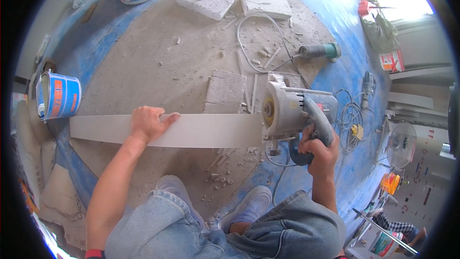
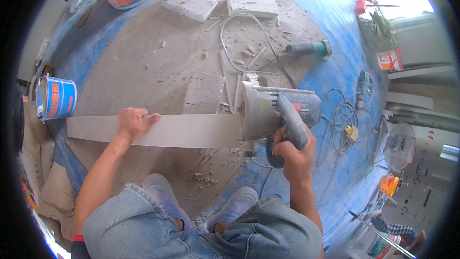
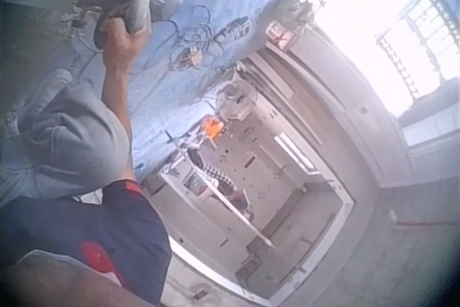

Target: The person fits a piece of tile trim to the top of a window frame, tapping it with a rubber mallet. They then move to the floor to cut the trim using a circular saw and refine the edges with an angle grinder before returning to the window to fit the piece.

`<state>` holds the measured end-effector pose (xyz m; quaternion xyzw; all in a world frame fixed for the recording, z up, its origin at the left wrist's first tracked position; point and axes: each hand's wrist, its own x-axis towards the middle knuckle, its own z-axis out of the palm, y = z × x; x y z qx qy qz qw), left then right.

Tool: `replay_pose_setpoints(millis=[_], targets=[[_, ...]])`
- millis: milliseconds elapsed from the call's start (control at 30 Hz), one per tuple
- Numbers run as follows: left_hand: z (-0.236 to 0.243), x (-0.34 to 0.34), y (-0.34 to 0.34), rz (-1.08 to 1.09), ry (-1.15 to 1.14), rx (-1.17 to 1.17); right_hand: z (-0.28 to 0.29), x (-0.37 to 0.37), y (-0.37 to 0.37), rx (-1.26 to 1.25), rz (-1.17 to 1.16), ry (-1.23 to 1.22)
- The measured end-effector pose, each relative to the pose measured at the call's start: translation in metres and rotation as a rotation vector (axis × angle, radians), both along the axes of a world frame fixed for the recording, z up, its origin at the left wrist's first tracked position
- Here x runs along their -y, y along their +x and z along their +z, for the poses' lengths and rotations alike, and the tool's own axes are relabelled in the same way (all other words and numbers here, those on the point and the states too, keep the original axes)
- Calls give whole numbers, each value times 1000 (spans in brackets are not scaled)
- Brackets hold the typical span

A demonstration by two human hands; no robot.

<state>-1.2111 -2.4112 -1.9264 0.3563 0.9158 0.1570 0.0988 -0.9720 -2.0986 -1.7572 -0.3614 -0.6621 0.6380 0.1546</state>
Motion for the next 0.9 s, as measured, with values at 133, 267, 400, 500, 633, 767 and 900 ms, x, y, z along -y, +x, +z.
replay_pose_setpoints(millis=[133,267,400,500,633,767,900], targets=[[-4,2,0,1,15,-22,2,2,0,-5,0,-11],[-3,1,0,3,9,-13,3,3,0,2,10,2],[1,0,1,-1,16,22,2,0,2,12,24,16],[1,1,1,2,18,18,1,0,2,3,20,11],[-1,0,0,0,14,7,-1,3,-1,24,4,85],[-2,0,0,11,26,-5,0,0,0,24,37,52],[-2,1,0,14,24,-2,4,2,0,12,10,0]])
